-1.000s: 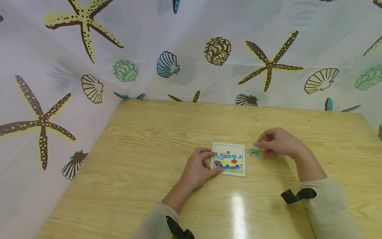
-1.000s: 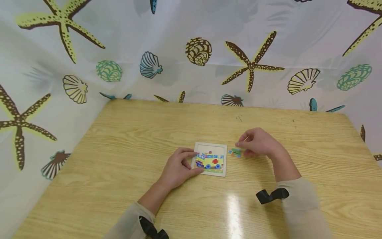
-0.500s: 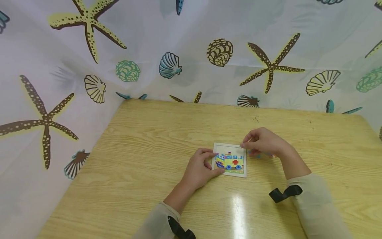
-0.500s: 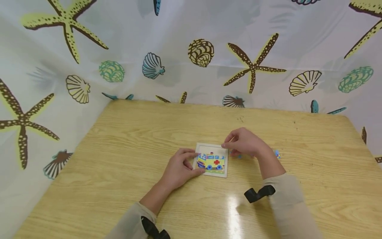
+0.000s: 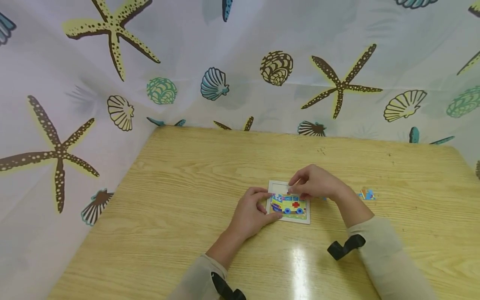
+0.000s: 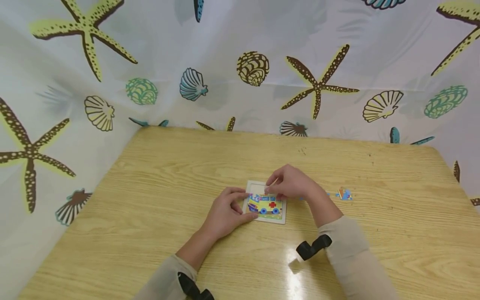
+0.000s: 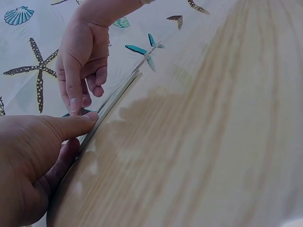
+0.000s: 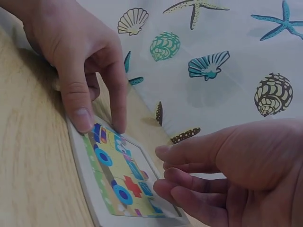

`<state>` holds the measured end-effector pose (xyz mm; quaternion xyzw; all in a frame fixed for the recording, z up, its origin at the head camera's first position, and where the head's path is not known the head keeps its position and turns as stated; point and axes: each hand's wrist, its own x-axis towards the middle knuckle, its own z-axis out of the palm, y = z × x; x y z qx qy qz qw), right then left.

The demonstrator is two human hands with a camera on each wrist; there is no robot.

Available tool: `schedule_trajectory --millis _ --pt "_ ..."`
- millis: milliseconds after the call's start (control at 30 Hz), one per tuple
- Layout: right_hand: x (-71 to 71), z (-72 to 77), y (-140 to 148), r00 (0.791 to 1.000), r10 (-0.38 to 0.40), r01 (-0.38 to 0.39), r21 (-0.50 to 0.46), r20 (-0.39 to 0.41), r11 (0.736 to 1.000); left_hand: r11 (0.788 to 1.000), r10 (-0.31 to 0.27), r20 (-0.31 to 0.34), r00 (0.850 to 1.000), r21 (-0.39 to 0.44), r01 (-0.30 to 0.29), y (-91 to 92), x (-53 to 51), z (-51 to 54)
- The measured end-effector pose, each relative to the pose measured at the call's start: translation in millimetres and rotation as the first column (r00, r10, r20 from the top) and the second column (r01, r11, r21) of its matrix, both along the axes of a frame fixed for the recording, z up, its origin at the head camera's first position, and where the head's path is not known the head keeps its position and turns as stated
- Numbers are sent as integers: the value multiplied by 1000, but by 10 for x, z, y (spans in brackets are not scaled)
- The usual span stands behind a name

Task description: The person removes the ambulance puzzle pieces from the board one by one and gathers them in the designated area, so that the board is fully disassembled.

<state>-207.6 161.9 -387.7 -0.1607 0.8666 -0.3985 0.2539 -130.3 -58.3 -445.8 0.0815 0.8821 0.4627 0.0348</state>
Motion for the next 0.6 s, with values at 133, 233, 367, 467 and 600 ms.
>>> schedule_trajectory --millis 133,233,367,467,600 --pt "33 -19 -91 1000 23 -22 29 -18 999 1000 -3 -13 1000 -2 3 5 4 -4" --pt "49 -42 -149 999 40 -40 39 -14 998 1000 -7 -21 1000 0 7 2 7 -7" --pt "63 -80 -200 998 56 -56 36 2 998 1000 -13 -23 1000 7 13 -4 12 -11" --pt "74 -95 -224 998 63 -63 25 10 998 1000 -16 -27 1000 7 16 -8 15 -13" --pt "97 -105 -253 998 57 -57 14 26 998 1000 -20 -33 999 3 20 -18 13 -10"
